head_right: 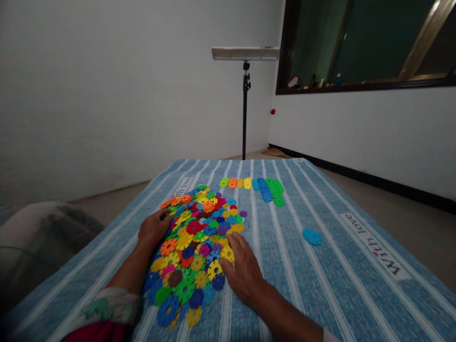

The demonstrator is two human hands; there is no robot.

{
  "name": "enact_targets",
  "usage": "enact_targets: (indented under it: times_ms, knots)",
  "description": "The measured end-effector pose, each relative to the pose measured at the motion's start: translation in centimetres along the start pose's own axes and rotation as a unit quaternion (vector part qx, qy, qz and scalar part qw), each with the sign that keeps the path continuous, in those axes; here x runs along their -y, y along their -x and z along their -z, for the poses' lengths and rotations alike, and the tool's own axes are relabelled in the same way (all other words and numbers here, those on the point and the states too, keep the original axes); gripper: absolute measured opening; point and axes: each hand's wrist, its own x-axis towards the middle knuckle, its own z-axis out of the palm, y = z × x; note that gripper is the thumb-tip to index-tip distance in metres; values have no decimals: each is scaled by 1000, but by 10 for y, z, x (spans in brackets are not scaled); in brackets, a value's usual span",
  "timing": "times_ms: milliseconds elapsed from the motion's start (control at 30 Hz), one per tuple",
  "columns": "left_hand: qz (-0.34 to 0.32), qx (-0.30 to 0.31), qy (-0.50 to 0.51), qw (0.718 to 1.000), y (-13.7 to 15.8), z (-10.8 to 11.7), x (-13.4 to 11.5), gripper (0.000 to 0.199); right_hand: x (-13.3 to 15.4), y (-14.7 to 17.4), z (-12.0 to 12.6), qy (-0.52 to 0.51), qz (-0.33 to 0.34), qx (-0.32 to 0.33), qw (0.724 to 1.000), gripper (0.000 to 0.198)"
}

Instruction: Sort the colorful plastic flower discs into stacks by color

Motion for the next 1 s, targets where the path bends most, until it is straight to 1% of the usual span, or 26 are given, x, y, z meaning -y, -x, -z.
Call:
enact_targets:
  times_ms: [133, 233, 367, 467, 567, 700, 833, 900, 1000]
  knots:
    - [-28, 9, 26, 999, 4, 1, -3, 43, 2, -1, 6, -37, 19, 17, 999, 53]
    - [-33, 6, 33, 999, 7, 2, -6, 40, 2, -4, 13, -51, 28, 0, 998, 53]
    - [-33, -1, 32, 999, 10, 2, -8, 39, -6, -10, 22, -6, 32, -45, 998, 50]
    - [-46, -5, 48, 998, 11, 2, -8, 36, -13, -13, 29, 42, 41, -61, 996, 37]
    - [-64, -2, 63, 996, 11, 1, -8, 35, -15, -13, 30, 81, 47, -49, 994, 26]
    - [-72, -2, 84, 994, 10, 0, -9, 33, -16, -11, 27, 125, 43, -31, 991, 24]
    - [-81, -9, 112, 990, 11, -2, -8, 32, -16, -10, 27, 133, 48, -7, 990, 24]
    - [-96, -3, 124, 988, 13, -2, -7, 34, -16, -9, 28, 130, 50, -5, 990, 22]
    - [-96, -9, 144, 985, 15, -4, -6, 35, -15, -9, 29, 121, 54, -1, 991, 20]
